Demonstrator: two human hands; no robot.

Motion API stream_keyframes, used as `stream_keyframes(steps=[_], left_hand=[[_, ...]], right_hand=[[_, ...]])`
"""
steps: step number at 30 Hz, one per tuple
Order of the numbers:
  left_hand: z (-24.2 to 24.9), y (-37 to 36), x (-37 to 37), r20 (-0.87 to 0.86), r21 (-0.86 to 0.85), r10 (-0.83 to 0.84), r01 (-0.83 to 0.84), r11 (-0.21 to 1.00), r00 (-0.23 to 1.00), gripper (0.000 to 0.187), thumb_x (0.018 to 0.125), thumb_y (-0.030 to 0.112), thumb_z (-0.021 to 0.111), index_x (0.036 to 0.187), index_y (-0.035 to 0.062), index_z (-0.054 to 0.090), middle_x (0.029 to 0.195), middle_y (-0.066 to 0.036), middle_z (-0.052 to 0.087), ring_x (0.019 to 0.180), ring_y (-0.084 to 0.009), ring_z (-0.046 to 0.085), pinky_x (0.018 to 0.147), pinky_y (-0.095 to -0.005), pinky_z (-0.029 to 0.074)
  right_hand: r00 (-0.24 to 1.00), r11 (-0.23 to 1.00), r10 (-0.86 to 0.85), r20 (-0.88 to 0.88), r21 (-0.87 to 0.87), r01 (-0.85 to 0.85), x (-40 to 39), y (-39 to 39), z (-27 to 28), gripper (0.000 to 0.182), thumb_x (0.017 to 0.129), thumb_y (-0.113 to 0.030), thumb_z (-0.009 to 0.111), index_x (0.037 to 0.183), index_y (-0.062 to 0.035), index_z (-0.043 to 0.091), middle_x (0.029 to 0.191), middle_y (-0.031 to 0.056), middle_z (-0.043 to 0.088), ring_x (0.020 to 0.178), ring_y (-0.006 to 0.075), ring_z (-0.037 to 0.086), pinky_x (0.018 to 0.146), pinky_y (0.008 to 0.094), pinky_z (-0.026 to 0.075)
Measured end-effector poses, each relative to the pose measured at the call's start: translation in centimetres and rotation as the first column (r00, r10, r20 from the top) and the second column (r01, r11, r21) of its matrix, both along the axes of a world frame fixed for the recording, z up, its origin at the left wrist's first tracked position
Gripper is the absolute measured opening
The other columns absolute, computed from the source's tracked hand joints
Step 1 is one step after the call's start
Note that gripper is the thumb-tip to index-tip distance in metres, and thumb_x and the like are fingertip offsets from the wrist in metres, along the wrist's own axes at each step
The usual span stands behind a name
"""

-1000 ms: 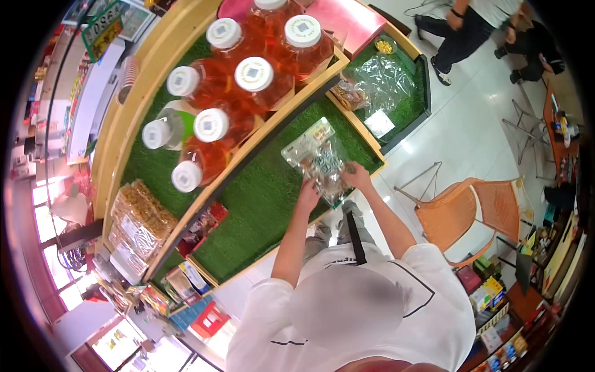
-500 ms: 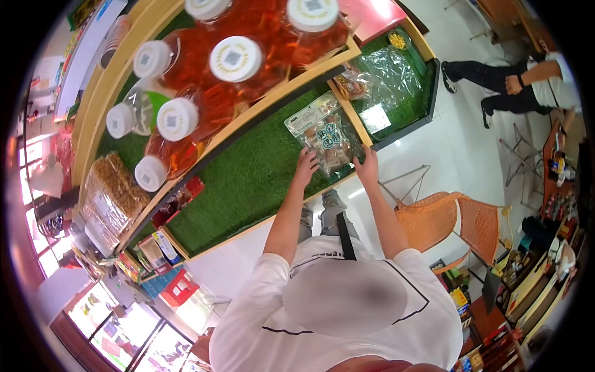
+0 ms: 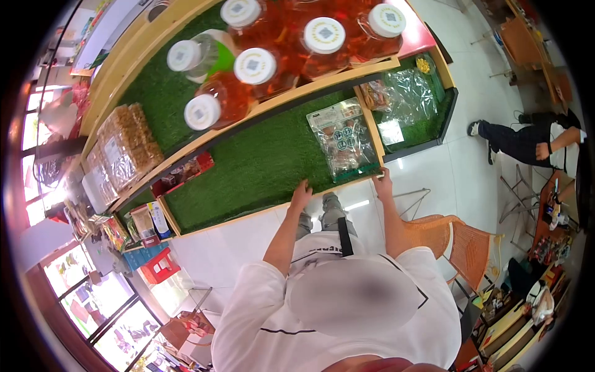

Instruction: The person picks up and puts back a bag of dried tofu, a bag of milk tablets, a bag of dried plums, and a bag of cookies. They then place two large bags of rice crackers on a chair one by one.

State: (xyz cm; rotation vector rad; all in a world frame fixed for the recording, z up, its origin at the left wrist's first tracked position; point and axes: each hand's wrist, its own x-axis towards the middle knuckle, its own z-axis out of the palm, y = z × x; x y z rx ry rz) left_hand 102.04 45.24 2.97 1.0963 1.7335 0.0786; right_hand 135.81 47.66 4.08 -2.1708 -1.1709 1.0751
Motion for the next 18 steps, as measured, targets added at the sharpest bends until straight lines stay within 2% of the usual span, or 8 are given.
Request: stream_keyframes(steps=[2, 5, 9, 11, 13, 14, 16, 18], left_hand=[[1.0, -3.5, -2.1, -0.221, 0.051, -0.206, 0.222, 0.974, 0.953, 0.05, 0.086, 0.026, 0.052, 0.134, 0.0184, 0.041, 0.131, -0.011, 0.049, 0.121, -0.0275, 0.046, 0.098, -0.0495, 0.036], [4.1, -6.9, -4.2, -0.348, 0.14, -0.311, 0.377, 0.915, 0.885, 0.05, 0.084, 0.024, 0.053, 0.132, 0.0222, 0.043, 0.138, -0.003, 0.042, 0.126, -0.0248, 0.041, 0.102, -0.0492, 0.033], [3.6, -9.1, -6.5, -0.235, 0.284, -0.18, 0.245, 0.927, 0.955, 0.048, 0.082, 0.023, 0.055, 0.129, 0.0173, 0.047, 0.132, -0.009, 0.048, 0.121, -0.0284, 0.046, 0.099, -0.0459, 0.038], [1.0, -11.5, -7.5, -0.201, 0.422, -0.016, 0.102, 0.901, 0.979, 0.048, 0.081, 0.026, 0.056, 0.127, 0.0126, 0.049, 0.126, -0.015, 0.053, 0.115, -0.033, 0.051, 0.096, -0.0432, 0.041], [3.4, -12.0, -7.9, -0.109, 0.155, 0.065, -0.048, 0.987, 0.992, 0.05, 0.084, 0.033, 0.053, 0.128, 0.0106, 0.048, 0.127, -0.017, 0.052, 0.115, -0.0355, 0.05, 0.096, -0.0462, 0.041], [3.1, -13.2, -8.6, -0.068, 0.252, 0.104, -0.084, 0.964, 0.992, 0.051, 0.084, 0.035, 0.051, 0.129, 0.0107, 0.047, 0.124, -0.017, 0.055, 0.112, -0.0368, 0.052, 0.095, -0.046, 0.041], [3.7, -15.1, -11.2, 0.159, 0.214, 0.129, -0.162, 0.963, 0.979, 0.048, 0.084, 0.03, 0.054, 0.129, 0.0134, 0.047, 0.119, -0.02, 0.056, 0.109, -0.037, 0.053, 0.093, -0.0425, 0.043], [3.0, -18.9, -14.6, 0.238, 0.208, 0.198, -0.248, 0.946, 0.951, 0.048, 0.084, 0.03, 0.053, 0.128, 0.0127, 0.048, 0.117, -0.02, 0.057, 0.107, -0.0371, 0.055, 0.092, -0.0419, 0.044]], right_hand=[[0.999, 0.982, 0.028, 0.017, -0.188, -0.024, -0.4, 0.2, 1.4, 0.05, 0.075, -0.02, 0.067, 0.118, -0.0106, 0.045, 0.094, 0.0225, 0.062, 0.081, 0.031, 0.063, 0.069, 0.0419, 0.049], [0.974, 0.994, 0.071, 0.215, -0.101, -0.05, -1.8, 0.3, 0.4, 0.052, 0.074, -0.02, 0.068, 0.116, -0.005, 0.041, 0.097, 0.0242, 0.06, 0.09, 0.0384, 0.059, 0.075, 0.0458, 0.047], [0.935, 0.999, -0.008, 0.356, 0.044, -0.008, -6.4, -0.5, 1.4, 0.051, 0.073, -0.021, 0.068, 0.113, -0.0011, 0.041, 0.111, 0.0244, 0.053, 0.102, 0.0404, 0.053, 0.082, 0.0469, 0.044], [0.957, 0.985, 0.067, 0.282, 0.134, -0.108, -8.7, -1.7, -0.2, 0.053, 0.073, -0.021, 0.07, 0.113, 0.0019, 0.043, 0.113, 0.0227, 0.047, 0.108, 0.0385, 0.045, 0.092, 0.0435, 0.037], [0.976, 0.944, 0.163, 0.144, 0.264, -0.197, -11.8, -3.4, -1.2, 0.059, 0.072, -0.022, 0.071, 0.116, 0.0056, 0.041, 0.112, 0.0213, 0.047, 0.107, 0.0368, 0.044, 0.093, 0.044, 0.034], [0.976, 0.908, 0.209, 0.054, 0.359, -0.214, -14.6, -4.2, 0.0, 0.057, 0.072, -0.022, 0.071, 0.113, 0.0053, 0.043, 0.11, 0.0216, 0.048, 0.102, 0.0374, 0.046, 0.091, 0.0454, 0.036], [0.89, 0.898, 0.338, 0.307, 0.178, -0.402, -19.5, -5.7, 1.1, 0.053, 0.073, -0.02, 0.072, 0.11, 0.0044, 0.044, 0.107, 0.0214, 0.049, 0.098, 0.0363, 0.048, 0.086, 0.0452, 0.038], [0.867, 0.856, 0.45, 0.215, 0.173, -0.487, -24.9, -8.5, 2.4, 0.048, 0.072, -0.018, 0.071, 0.108, 0.0016, 0.046, 0.103, 0.0206, 0.05, 0.094, 0.0344, 0.049, 0.082, 0.0429, 0.041]])
